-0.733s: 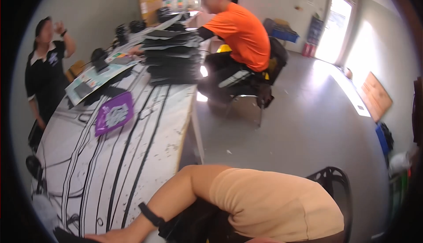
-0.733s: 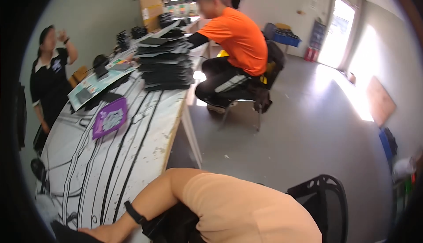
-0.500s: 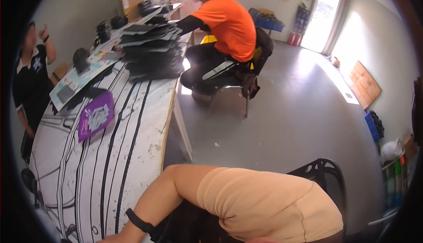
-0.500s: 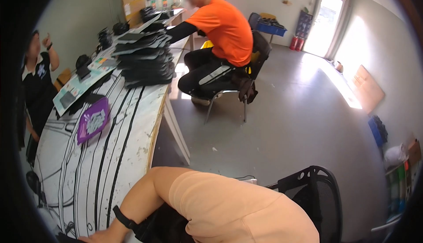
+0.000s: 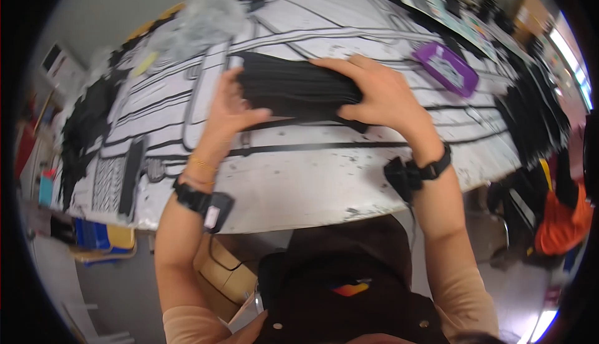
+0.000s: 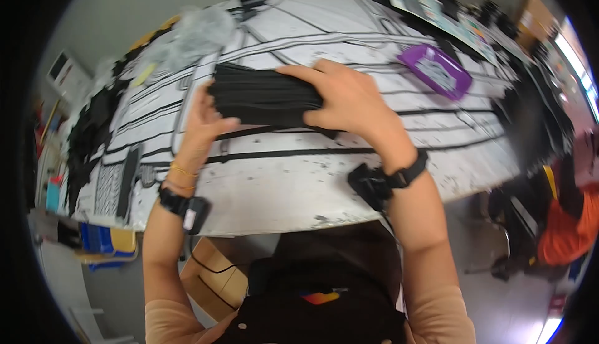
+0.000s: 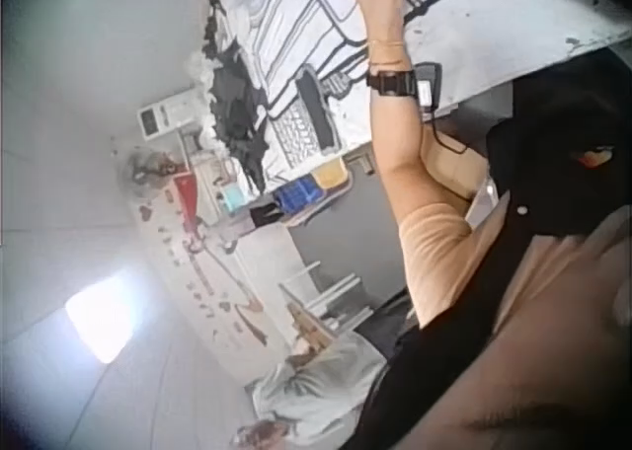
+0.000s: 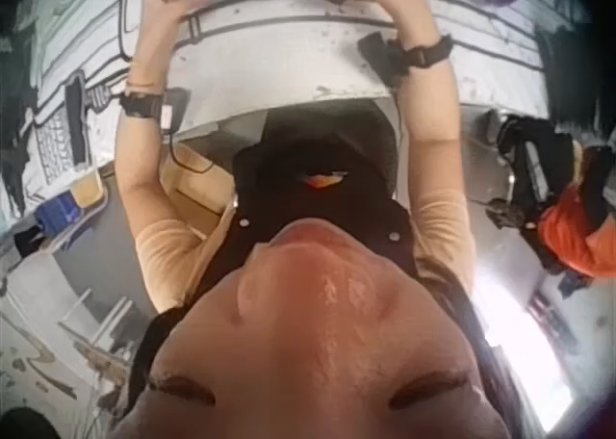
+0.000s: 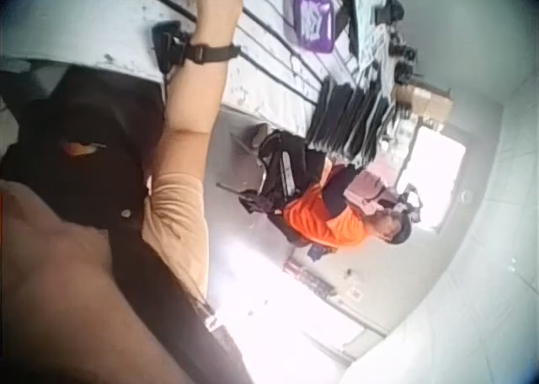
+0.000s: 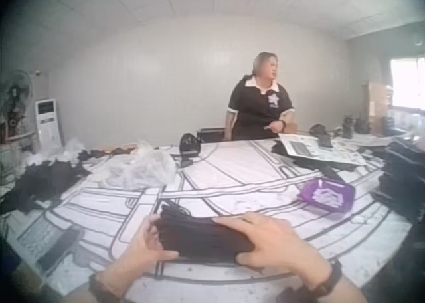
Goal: Counting and stacking black fabric shoe components on a work table.
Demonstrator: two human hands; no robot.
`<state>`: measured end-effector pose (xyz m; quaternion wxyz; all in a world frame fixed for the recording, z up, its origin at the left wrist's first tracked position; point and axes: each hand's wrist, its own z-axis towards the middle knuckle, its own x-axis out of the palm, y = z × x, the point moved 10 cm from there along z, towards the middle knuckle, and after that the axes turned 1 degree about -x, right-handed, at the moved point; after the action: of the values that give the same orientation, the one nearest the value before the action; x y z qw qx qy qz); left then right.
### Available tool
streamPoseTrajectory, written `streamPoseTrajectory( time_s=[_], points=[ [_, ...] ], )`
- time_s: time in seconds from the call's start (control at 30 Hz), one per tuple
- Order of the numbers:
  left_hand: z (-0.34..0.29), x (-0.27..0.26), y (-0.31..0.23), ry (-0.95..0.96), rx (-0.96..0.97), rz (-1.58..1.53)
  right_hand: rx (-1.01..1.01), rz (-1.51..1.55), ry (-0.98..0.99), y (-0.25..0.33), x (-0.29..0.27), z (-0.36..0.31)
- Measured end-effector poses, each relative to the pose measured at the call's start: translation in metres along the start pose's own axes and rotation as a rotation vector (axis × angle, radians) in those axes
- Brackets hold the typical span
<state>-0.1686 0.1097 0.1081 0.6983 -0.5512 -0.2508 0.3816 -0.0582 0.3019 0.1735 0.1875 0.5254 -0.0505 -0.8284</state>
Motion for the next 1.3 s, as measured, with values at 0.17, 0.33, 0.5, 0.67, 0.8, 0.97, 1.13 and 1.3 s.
streamPoseTrajectory(
  time_s=[0.17,0.33,0.5,0.67,0.8,0.97,1.13,1.3],
  points=[
    [-0.007,0.009,0.006,0.120,0.059,0.416,0.004,-0.081,0.130,0.002,0.025,-0.002],
    [-0.002,0.018,0.019,0.154,0.037,0.277,-0.044,-0.033,0.001,-0.004,0.030,-0.002],
    [-0.002,0.032,0.021,0.180,0.009,0.212,-0.056,-0.054,-0.018,0.001,0.035,-0.001],
    [-0.002,0.030,0.018,0.183,0.008,0.288,-0.076,-0.087,-0.074,-0.001,0.031,-0.002],
    [0.000,0.026,0.019,0.145,0.012,0.377,0.008,-0.046,-0.138,-0.016,0.025,-0.001],
    [-0.001,0.026,0.016,0.111,-0.001,0.375,0.325,0.594,-0.168,-0.063,0.045,-0.004],
    [0.004,0.000,0.017,-0.043,0.040,0.422,0.201,0.686,-0.174,-0.046,0.036,0.001],
    [0.004,0.001,0.011,0.033,0.087,0.380,-0.149,0.322,0.088,-0.014,0.047,0.001]
  ],
)
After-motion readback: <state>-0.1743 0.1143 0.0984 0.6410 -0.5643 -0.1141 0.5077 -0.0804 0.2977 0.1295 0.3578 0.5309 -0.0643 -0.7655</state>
